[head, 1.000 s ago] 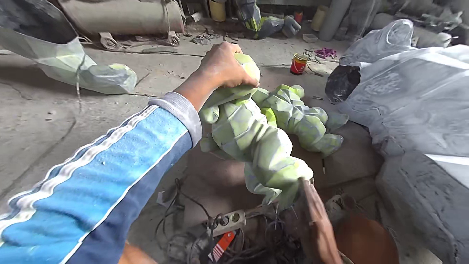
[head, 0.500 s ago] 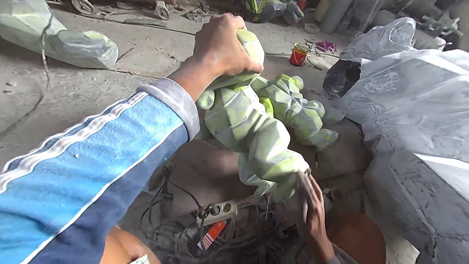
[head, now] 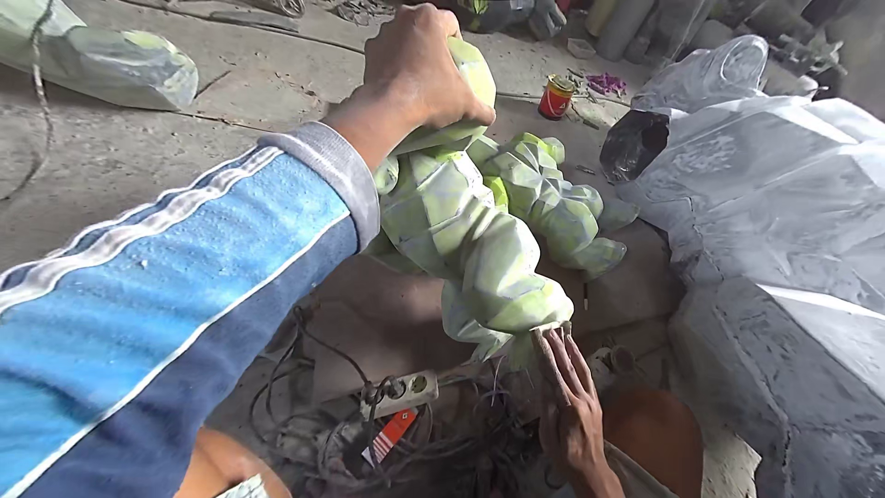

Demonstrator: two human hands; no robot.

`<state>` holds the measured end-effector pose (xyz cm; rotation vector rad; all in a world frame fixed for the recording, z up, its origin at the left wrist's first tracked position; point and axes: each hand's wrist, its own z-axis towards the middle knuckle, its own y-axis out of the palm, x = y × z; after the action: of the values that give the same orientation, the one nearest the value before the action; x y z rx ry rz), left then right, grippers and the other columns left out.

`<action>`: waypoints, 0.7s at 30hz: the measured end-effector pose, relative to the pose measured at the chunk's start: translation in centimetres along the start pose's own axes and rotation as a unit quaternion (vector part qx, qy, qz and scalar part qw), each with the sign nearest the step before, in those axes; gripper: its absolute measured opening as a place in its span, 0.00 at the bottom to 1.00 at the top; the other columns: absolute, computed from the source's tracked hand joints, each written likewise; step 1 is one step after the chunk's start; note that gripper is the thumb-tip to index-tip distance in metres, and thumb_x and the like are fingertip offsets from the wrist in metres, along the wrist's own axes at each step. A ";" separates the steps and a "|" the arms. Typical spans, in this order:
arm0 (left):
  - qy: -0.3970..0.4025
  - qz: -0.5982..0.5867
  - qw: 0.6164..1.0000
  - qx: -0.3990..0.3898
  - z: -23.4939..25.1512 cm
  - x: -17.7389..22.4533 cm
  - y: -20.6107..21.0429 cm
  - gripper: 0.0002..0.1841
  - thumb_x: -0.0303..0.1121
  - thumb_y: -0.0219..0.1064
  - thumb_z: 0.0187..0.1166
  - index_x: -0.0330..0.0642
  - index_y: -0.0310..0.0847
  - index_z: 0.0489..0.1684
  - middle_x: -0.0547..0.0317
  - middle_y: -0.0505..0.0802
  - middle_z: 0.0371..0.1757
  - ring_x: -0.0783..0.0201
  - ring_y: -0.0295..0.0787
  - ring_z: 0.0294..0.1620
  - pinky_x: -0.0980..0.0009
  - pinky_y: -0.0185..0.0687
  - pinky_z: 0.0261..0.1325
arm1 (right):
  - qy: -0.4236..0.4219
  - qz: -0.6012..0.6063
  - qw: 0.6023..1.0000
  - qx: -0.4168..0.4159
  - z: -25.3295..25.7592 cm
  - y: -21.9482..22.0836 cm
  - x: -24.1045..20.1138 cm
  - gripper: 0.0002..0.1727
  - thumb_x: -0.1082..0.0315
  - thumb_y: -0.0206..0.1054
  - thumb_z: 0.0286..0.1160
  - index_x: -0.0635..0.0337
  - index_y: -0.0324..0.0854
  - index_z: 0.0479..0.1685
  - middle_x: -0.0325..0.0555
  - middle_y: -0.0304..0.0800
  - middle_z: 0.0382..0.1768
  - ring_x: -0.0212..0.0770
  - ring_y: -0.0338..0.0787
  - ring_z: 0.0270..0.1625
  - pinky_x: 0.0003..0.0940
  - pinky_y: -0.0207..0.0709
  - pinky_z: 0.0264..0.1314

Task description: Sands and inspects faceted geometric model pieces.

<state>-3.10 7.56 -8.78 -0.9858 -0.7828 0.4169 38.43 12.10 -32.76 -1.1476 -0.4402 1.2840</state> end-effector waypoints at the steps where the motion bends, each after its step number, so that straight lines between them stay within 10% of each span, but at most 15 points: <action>1: 0.008 0.004 1.000 0.001 0.1 0.0 0.0 0.47 0.69 0.83 0.36 0.57 0.83 0.65 0.48 0.89 0.64 0.41 0.86 0.65 0.31 0.78 0.56 | -0.015 -0.025 1.000 0.004 0.4 -0.1 0.6 0.28 0.59 0.42 0.89 0.34 0.76 0.83 0.33 0.76 0.84 0.48 0.68 0.89 0.59 0.67 0.87; 21: 0.021 -0.003 1.000 0.004 -0.1 -0.1 0.2 0.47 0.68 0.83 0.40 0.56 0.82 0.68 0.46 0.87 0.68 0.38 0.84 0.68 0.26 0.75 0.57 | 0.091 0.090 0.991 0.031 3.0 2.6 5.9 0.30 0.54 0.36 0.93 0.45 0.74 0.84 0.33 0.76 0.83 0.39 0.68 0.89 0.49 0.63 0.91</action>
<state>-3.07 7.58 -9.03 -0.9811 -0.7457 0.3932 36.40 18.37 -35.60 -1.2616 -0.1627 1.3238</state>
